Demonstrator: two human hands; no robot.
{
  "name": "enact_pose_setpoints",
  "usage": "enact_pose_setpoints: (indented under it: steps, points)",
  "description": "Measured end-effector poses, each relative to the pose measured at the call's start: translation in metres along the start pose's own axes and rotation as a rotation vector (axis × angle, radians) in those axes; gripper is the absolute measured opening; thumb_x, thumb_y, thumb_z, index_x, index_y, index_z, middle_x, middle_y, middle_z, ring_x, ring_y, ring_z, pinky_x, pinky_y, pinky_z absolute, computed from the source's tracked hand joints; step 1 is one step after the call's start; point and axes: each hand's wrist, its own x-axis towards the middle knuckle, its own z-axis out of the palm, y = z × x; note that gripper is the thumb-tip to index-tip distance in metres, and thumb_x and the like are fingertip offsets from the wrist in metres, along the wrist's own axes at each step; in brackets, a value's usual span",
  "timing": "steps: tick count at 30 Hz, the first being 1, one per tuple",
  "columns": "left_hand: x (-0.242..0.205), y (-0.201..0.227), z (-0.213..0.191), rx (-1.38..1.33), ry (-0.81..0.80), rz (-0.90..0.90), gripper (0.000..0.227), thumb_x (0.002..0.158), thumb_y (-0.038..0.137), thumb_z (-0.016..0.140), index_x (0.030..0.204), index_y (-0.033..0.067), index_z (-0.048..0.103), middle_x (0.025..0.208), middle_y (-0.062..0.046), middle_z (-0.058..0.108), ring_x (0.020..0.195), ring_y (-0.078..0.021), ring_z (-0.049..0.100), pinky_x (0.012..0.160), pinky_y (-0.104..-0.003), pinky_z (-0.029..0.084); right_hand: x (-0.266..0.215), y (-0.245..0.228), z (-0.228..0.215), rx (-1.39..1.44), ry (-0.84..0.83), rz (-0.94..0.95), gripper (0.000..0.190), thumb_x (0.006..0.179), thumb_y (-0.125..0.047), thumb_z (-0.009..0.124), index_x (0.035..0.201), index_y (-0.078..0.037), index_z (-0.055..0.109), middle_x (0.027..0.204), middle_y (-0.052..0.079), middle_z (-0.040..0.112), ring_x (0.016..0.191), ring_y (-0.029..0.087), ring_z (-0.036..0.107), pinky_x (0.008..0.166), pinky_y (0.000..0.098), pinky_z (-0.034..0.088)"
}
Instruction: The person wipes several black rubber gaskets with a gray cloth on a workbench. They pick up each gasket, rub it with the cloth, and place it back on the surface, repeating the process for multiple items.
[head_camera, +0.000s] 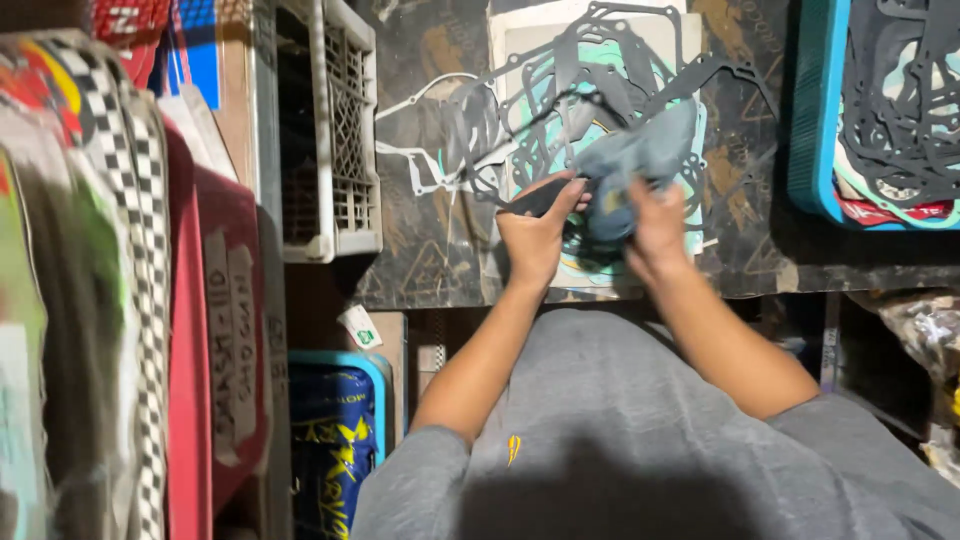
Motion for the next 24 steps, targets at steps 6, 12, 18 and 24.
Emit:
enact_pose_setpoints:
  steps: [6,12,18,24]
  points:
    - [0.01,0.001,-0.003,0.147,-0.045,-0.018,0.021,0.08,0.002,0.086,0.099,-0.003,0.077,0.08,-0.021,0.076,0.07,-0.0188,0.074,0.062,-0.026,0.063,0.03,0.003,-0.019,0.088,0.017,-0.014,0.03,0.096,-0.018,0.078,0.124,-0.01,0.071,0.108,0.01,0.077,0.097,0.021,0.078,0.089,0.0397,0.066]
    - [0.014,-0.006,-0.006,0.05,-0.03,-0.038,0.028,0.081,-0.001,0.086,0.104,-0.0095,0.074,0.079,-0.026,0.075,0.065,-0.0233,0.076,0.055,-0.029,0.065,0.018,-0.052,-0.015,0.081,0.091,-0.05,0.015,0.089,-0.013,0.079,0.101,-0.005,0.077,0.086,0.007,0.076,0.078,0.015,0.076,0.076,0.0313,0.067]
    - [0.005,-0.019,0.014,-0.048,0.11,0.023,0.042,0.079,0.0,0.088,0.115,-0.0097,0.068,0.081,-0.018,0.075,0.066,-0.0204,0.074,0.057,-0.031,0.067,0.027,-0.054,-0.033,0.108,0.1,-0.028,0.014,0.086,-0.013,0.082,0.096,-0.003,0.077,0.081,0.011,0.075,0.072,0.018,0.075,0.071,0.0338,0.066]
    - [0.0,-0.034,0.022,-0.218,0.169,0.023,0.043,0.09,0.003,0.08,0.126,-0.0019,0.06,0.1,-0.018,0.076,0.076,-0.0226,0.077,0.068,-0.029,0.069,0.024,-0.076,-0.029,0.102,0.02,-0.015,0.012,0.088,-0.011,0.08,0.098,-0.005,0.078,0.085,0.009,0.076,0.076,0.016,0.077,0.071,0.031,0.066]
